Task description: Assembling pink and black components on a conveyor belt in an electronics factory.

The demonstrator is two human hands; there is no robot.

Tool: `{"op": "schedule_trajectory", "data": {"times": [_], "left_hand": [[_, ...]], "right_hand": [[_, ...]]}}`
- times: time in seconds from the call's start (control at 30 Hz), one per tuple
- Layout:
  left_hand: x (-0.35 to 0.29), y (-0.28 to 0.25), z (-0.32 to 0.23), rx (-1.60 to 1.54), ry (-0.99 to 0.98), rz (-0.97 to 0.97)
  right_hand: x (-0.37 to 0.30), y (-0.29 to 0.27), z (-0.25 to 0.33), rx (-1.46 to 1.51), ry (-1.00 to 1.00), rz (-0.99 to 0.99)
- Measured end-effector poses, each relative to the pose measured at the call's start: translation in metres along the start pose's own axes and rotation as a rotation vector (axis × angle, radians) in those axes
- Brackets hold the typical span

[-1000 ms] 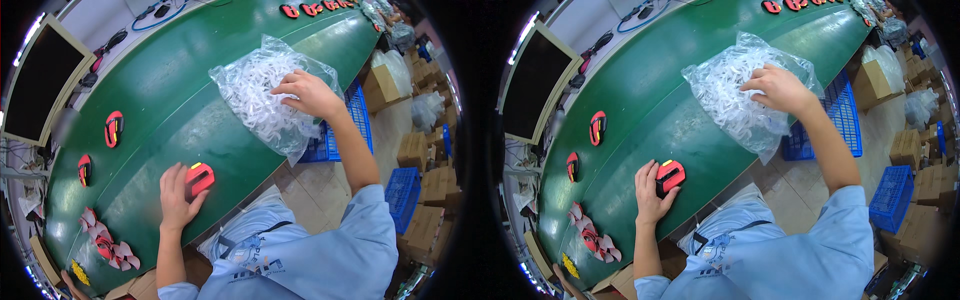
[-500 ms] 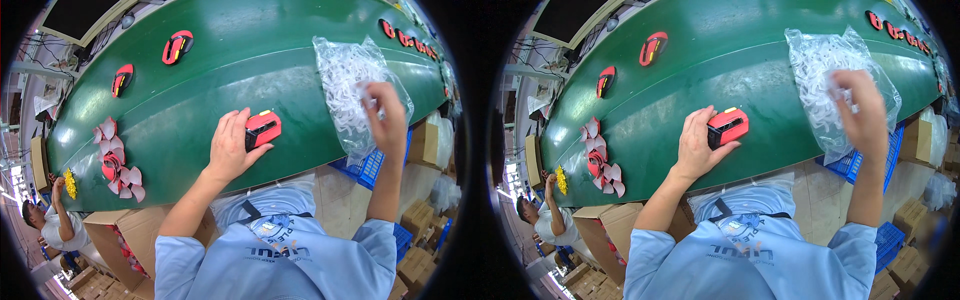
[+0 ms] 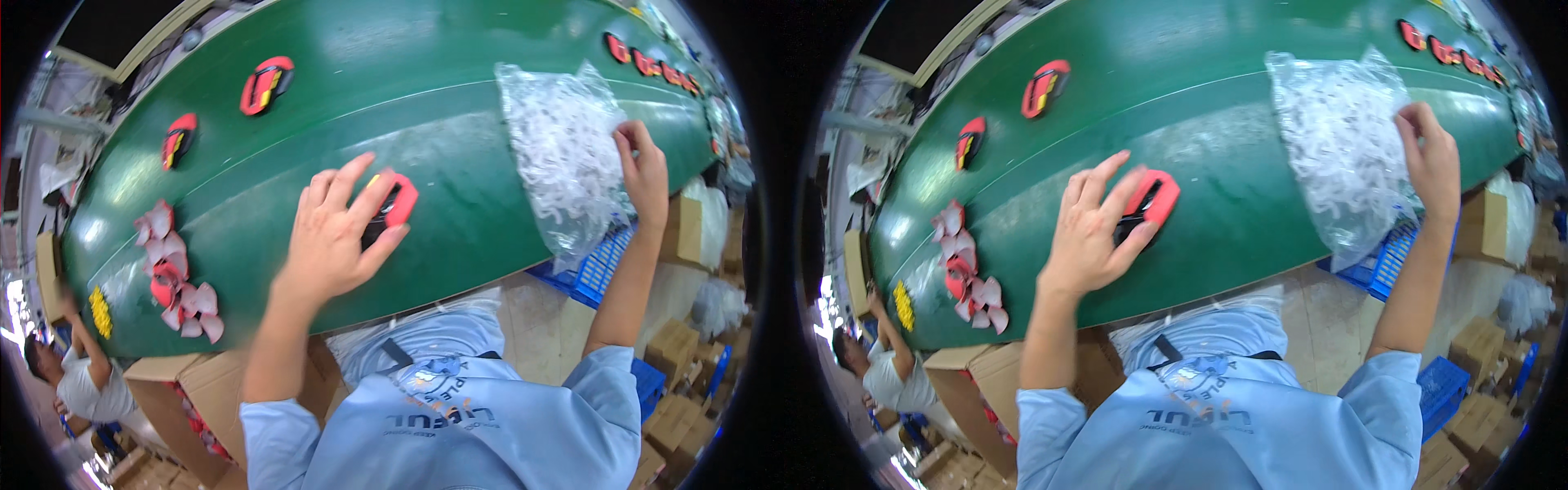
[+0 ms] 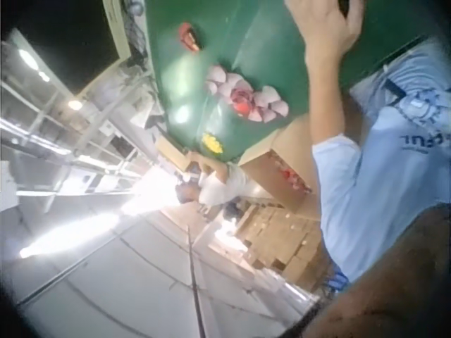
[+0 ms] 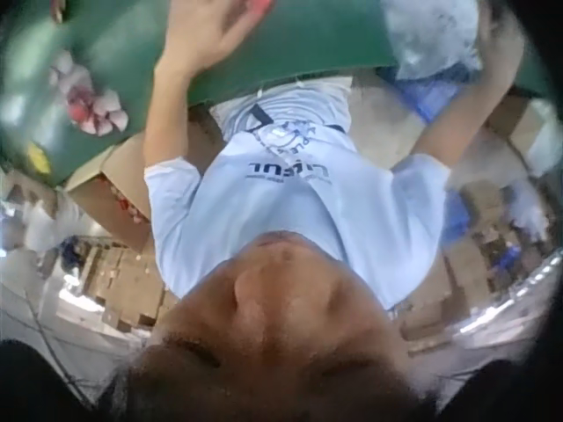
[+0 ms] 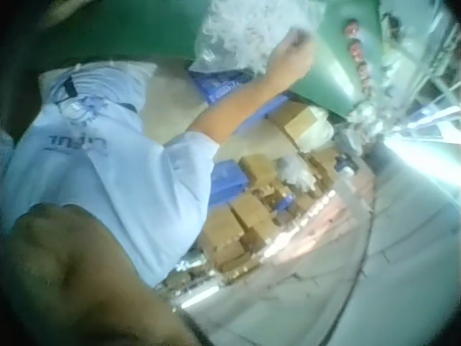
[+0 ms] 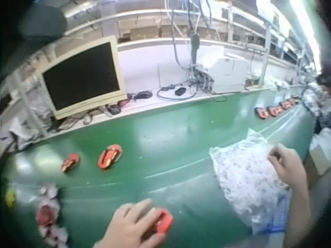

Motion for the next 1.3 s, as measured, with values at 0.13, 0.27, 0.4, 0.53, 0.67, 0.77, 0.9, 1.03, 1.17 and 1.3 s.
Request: {"op": "schedule_trajectory", "data": {"times": [0.13, 0.27, 0.4, 0.53, 0.67, 0.77, 0.9, 1.03, 1.17, 1.3], "left_hand": [[0.007, 0.024, 0.012, -0.011, 0.311, 0.233], [-0.009, 0.022, 0.033, 0.142, -0.184, 0.219], [-0.032, -0.003, 0.041, 0.148, -0.327, 0.211], [-0.041, -0.006, 0.034, 0.156, 0.05, 0.219], [-0.055, 0.016, 0.034, 0.158, -0.356, 0.153], [-0.063, 0.022, 0.034, 0.131, -0.301, 0.01], [-0.073, 0.024, 0.028, -0.006, -0.104, -0.126], [-0.078, 0.022, 0.031, -0.131, -0.041, -0.24], [-0.075, 0.021, 0.023, -0.049, -0.019, -0.192], [-0.078, 0.022, 0.023, 0.007, -0.019, -0.259]], "right_hand": [[0.018, 0.012, -0.009, 0.083, 0.007, 0.119], [0.016, 0.028, -0.03, 0.09, 0.118, 0.24], [-0.005, 0.009, -0.001, 0.465, 0.097, -0.003], [-0.045, 0.014, 0.08, 0.843, -0.035, 0.013], [-0.058, 0.08, 0.179, 0.855, -0.266, 0.224], [-0.054, 0.131, 0.229, 0.95, -0.318, 0.32], [-0.049, 0.168, 0.256, 0.931, -0.441, 0.408], [-0.054, 0.178, 0.257, 0.792, -0.52, 0.469], [-0.059, 0.168, 0.257, 0.699, -0.591, 0.416], [-0.065, 0.154, 0.268, 0.62, -0.605, 0.404]]}}
Point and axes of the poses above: each hand's wrist, its own x-axis towards the middle knuckle, its own y-axis out of the palm, z = x × y, the point moved 6 cm from there along x, towards the middle knuckle, and after that the axes turned 1 degree about y, right-handed, at the moved point
